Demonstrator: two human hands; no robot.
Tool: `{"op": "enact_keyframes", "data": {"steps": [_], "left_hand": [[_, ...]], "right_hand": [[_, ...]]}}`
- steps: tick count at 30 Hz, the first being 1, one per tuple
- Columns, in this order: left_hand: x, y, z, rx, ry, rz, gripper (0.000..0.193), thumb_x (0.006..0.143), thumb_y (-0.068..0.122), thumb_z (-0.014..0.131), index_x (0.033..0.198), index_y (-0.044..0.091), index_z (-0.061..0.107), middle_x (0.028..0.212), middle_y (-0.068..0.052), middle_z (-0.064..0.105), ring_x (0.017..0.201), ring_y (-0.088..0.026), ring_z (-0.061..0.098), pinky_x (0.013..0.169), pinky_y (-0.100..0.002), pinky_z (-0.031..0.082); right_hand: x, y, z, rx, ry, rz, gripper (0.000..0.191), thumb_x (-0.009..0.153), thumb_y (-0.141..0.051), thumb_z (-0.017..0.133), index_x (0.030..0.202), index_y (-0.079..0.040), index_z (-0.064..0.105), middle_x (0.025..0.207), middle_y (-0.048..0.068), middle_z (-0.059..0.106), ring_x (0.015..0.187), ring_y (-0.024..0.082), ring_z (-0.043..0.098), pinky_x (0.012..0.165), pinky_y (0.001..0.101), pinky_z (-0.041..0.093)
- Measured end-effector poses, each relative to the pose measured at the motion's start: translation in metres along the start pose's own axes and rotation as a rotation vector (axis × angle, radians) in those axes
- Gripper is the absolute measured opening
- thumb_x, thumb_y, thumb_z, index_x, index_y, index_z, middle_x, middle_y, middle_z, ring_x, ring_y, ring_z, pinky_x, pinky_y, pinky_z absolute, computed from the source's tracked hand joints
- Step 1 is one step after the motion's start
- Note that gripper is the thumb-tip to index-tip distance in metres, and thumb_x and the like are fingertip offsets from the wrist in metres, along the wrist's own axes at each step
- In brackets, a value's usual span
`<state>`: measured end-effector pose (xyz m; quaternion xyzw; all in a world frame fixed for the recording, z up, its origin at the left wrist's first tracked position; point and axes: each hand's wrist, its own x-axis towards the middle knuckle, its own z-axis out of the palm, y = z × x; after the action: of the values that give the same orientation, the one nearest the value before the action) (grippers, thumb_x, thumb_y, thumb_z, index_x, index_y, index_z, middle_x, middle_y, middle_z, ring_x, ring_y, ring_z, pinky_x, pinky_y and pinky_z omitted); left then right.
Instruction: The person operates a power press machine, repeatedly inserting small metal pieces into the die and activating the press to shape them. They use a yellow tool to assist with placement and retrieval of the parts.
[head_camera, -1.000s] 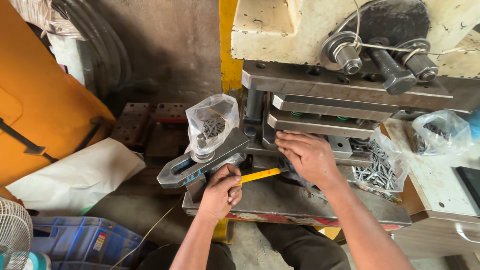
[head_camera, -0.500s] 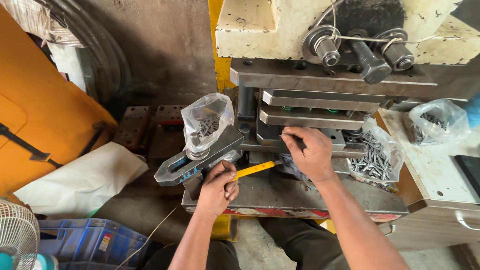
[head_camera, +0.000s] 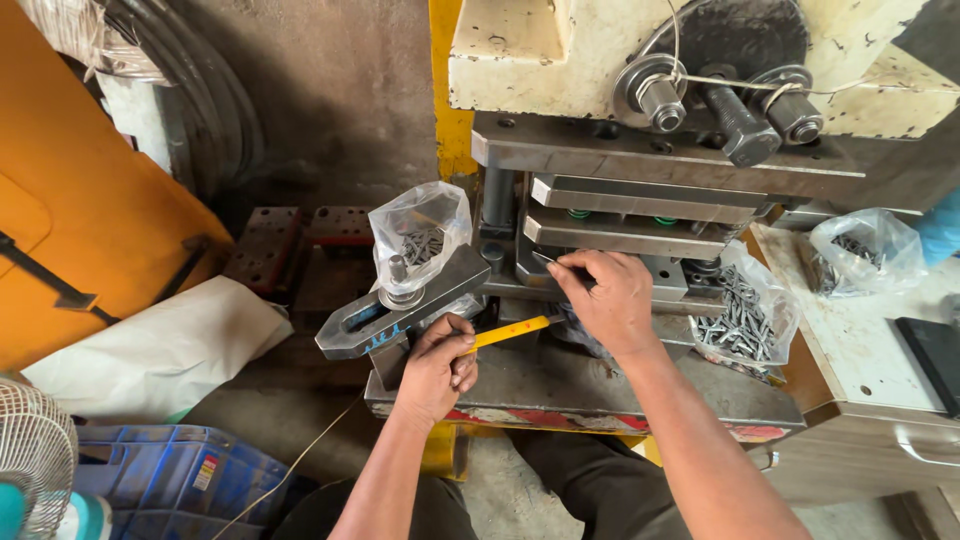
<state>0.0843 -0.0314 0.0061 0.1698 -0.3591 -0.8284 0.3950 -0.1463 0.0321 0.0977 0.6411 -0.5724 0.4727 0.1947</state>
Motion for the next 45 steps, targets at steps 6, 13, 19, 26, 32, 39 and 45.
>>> {"op": "enact_keyframes", "data": {"steps": [6, 13, 19, 26, 32, 39, 45], "left_hand": [[-0.003, 0.002, 0.001, -0.005, 0.005, -0.001, 0.005, 0.093, 0.003, 0.059, 0.093, 0.008, 0.058, 0.060, 0.002, 0.042, 0.049, -0.008, 0.040, 0.045, -0.027, 0.035], [-0.005, 0.002, -0.002, 0.003, -0.016, 0.017, 0.005, 0.092, 0.004, 0.060, 0.092, 0.008, 0.058, 0.059, 0.002, 0.042, 0.047, -0.008, 0.038, 0.044, -0.027, 0.035], [-0.002, 0.000, -0.011, -0.022, -0.024, 0.004, 0.006, 0.092, 0.003, 0.060, 0.092, 0.008, 0.057, 0.061, 0.002, 0.042, 0.049, -0.008, 0.039, 0.045, -0.026, 0.034], [0.004, -0.001, -0.016, -0.029, -0.033, -0.010, 0.006, 0.091, 0.002, 0.059, 0.093, 0.008, 0.057, 0.061, 0.002, 0.041, 0.048, -0.008, 0.037, 0.045, -0.026, 0.034], [0.009, -0.006, -0.022, -0.017, -0.052, -0.004, 0.005, 0.093, 0.002, 0.060, 0.094, 0.007, 0.058, 0.061, 0.001, 0.041, 0.050, -0.008, 0.038, 0.046, -0.026, 0.035], [0.009, -0.007, -0.021, -0.041, -0.021, -0.014, 0.006, 0.091, 0.002, 0.060, 0.093, 0.007, 0.058, 0.062, 0.002, 0.042, 0.051, -0.008, 0.039, 0.046, -0.026, 0.035], [0.007, -0.007, -0.019, -0.037, -0.012, -0.007, 0.006, 0.091, 0.002, 0.060, 0.092, 0.007, 0.058, 0.061, 0.002, 0.042, 0.051, -0.008, 0.039, 0.046, -0.027, 0.035]], "right_hand": [[0.003, -0.007, -0.002, 0.001, -0.027, 0.001, 0.013, 0.087, -0.021, 0.082, 0.093, -0.010, 0.078, 0.084, 0.008, 0.074, 0.074, 0.028, 0.069, 0.069, 0.0387, 0.053], [-0.002, -0.014, -0.007, -0.101, -0.114, -0.088, 0.032, 0.088, -0.033, 0.081, 0.109, -0.010, 0.074, 0.107, 0.009, 0.073, 0.098, 0.033, 0.067, 0.089, 0.0432, 0.050], [0.012, -0.010, -0.026, -0.138, -0.482, -0.123, 0.075, 0.082, -0.050, 0.076, 0.142, -0.011, 0.055, 0.126, 0.016, 0.070, 0.112, 0.041, 0.061, 0.096, 0.0499, 0.045], [0.047, 0.006, -0.013, -0.378, -0.747, -0.074, 0.088, 0.079, -0.074, 0.065, 0.140, -0.011, 0.053, 0.133, 0.019, 0.063, 0.122, 0.039, 0.057, 0.101, 0.0501, 0.043], [0.054, 0.021, -0.006, -0.405, -0.919, 0.299, 0.087, 0.078, -0.073, 0.065, 0.141, -0.015, 0.053, 0.135, 0.017, 0.062, 0.126, 0.036, 0.057, 0.105, 0.0466, 0.045], [0.050, 0.031, -0.008, -0.241, -0.790, 0.022, 0.086, 0.081, -0.071, 0.064, 0.144, -0.013, 0.052, 0.139, 0.020, 0.058, 0.128, 0.040, 0.053, 0.105, 0.0492, 0.042], [0.050, 0.022, -0.011, -0.409, -0.730, -0.016, 0.086, 0.078, -0.074, 0.064, 0.144, -0.020, 0.052, 0.139, 0.018, 0.057, 0.127, 0.041, 0.052, 0.103, 0.0522, 0.041]]}}
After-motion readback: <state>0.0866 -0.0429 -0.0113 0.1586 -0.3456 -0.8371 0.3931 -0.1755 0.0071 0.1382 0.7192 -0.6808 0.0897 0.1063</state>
